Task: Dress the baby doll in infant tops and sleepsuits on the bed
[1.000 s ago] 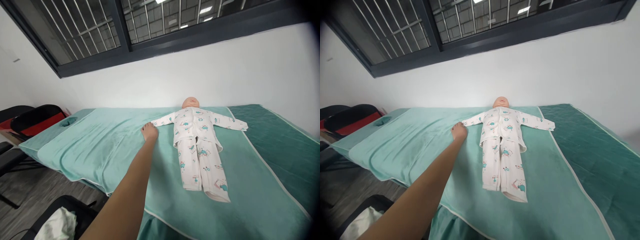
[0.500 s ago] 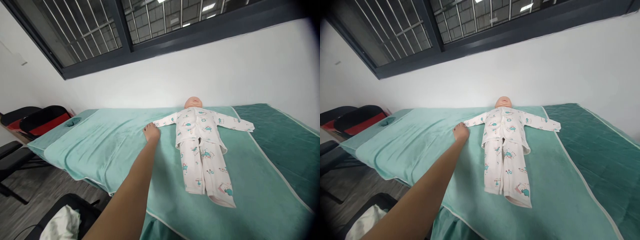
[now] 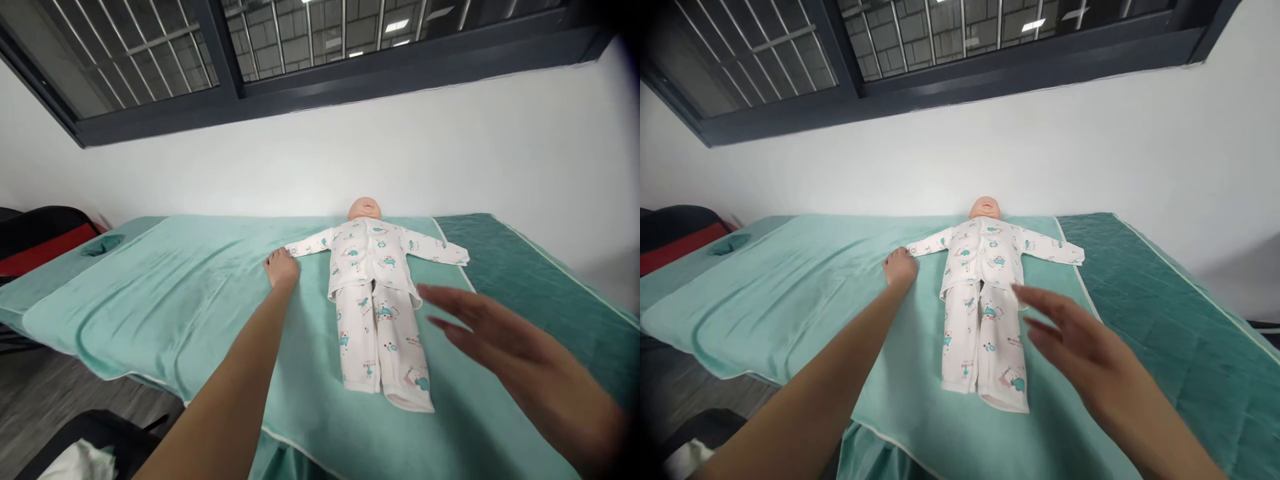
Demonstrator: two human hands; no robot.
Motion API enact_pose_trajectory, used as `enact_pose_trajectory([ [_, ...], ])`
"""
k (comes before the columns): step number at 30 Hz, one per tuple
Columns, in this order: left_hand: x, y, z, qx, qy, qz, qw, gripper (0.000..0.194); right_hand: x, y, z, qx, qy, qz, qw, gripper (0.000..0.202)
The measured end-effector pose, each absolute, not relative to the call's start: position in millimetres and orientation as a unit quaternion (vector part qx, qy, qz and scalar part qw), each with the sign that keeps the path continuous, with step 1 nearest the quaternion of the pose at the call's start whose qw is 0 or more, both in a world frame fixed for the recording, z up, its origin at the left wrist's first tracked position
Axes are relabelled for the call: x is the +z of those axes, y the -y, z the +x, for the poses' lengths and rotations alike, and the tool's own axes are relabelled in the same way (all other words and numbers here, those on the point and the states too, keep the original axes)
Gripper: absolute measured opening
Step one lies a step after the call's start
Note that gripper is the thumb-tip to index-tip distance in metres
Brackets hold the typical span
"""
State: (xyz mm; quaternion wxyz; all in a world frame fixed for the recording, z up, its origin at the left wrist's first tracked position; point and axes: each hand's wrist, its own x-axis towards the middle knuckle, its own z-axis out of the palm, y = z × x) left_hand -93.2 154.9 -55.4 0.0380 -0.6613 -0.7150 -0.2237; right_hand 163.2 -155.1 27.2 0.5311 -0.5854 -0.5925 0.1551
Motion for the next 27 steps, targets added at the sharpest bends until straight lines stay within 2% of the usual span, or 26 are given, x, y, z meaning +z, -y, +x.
enact_pose_trajectory([
  [1,-55,-155,-93,-0.226,0.714,-0.661,0.039,0.029,24,141,169,0.18,0.562,-0.607,0.532,0.036],
  [3,-56,-155,-93,-0.229,0.713,-0.662,0.04,0.028,17,104,179,0.151,0.511,-0.644,0.548,0.042],
  [7,-57,-157,-92,-0.232,0.714,-0.659,0.045,0.028,8,30,186,0.059,0.576,-0.63,0.518,0.043],
  [11,-57,-157,-91,-0.225,0.717,-0.657,0.055,0.028,8,-3,171,-0.004,0.694,-0.569,0.441,0.043],
  [15,-58,-157,-90,-0.218,0.719,-0.656,0.065,0.027,7,5,156,-0.005,0.804,-0.504,0.317,0.036],
  [17,-58,-157,-89,-0.215,0.723,-0.654,0.067,0.027,5,11,153,-0.015,0.822,-0.491,0.288,0.035],
  [21,-57,-157,-88,-0.213,0.727,-0.65,0.065,0.027,2,17,157,-0.003,0.826,-0.487,0.285,0.032],
  [27,-59,-156,-87,-0.218,0.726,-0.649,0.066,0.029,1,19,166,0.035,0.819,-0.466,0.333,0.021],
])
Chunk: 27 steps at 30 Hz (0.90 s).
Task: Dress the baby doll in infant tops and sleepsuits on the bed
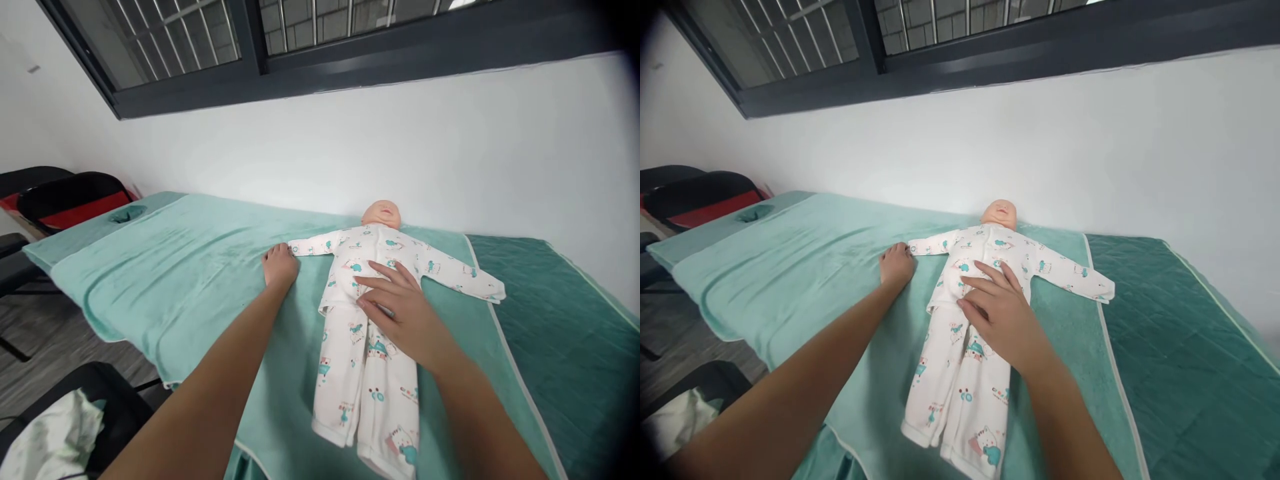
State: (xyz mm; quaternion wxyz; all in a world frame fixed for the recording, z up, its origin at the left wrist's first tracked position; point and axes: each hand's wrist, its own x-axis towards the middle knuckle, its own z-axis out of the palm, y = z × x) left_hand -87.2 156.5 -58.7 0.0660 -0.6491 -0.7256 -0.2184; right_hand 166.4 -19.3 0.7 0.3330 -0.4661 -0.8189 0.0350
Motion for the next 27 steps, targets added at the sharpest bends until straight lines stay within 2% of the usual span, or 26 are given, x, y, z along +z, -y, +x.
enact_pose_trajectory([
  [8,-57,-155,-86,-0.213,0.73,-0.647,0.06,0.03,7,28,162,0.028,0.803,-0.46,0.378,0.028],
  [13,-56,-154,-86,-0.216,0.727,-0.649,0.06,0.03,6,29,156,0.027,0.796,-0.453,0.4,0.021],
  [16,-57,-154,-86,-0.222,0.725,-0.65,0.057,0.03,7,29,153,0.033,0.804,-0.45,0.386,0.015],
  [21,-60,-155,-87,-0.24,0.718,-0.652,0.046,0.03,6,31,149,0.016,0.819,-0.444,0.363,0.017],
  [24,-62,-154,-88,-0.256,0.712,-0.653,0.032,0.029,7,34,149,0.018,0.809,-0.436,0.395,0.014],
  [27,-63,-154,-88,-0.282,0.703,-0.653,0.01,0.028,6,37,153,0.039,0.771,-0.429,0.47,0.014],
])
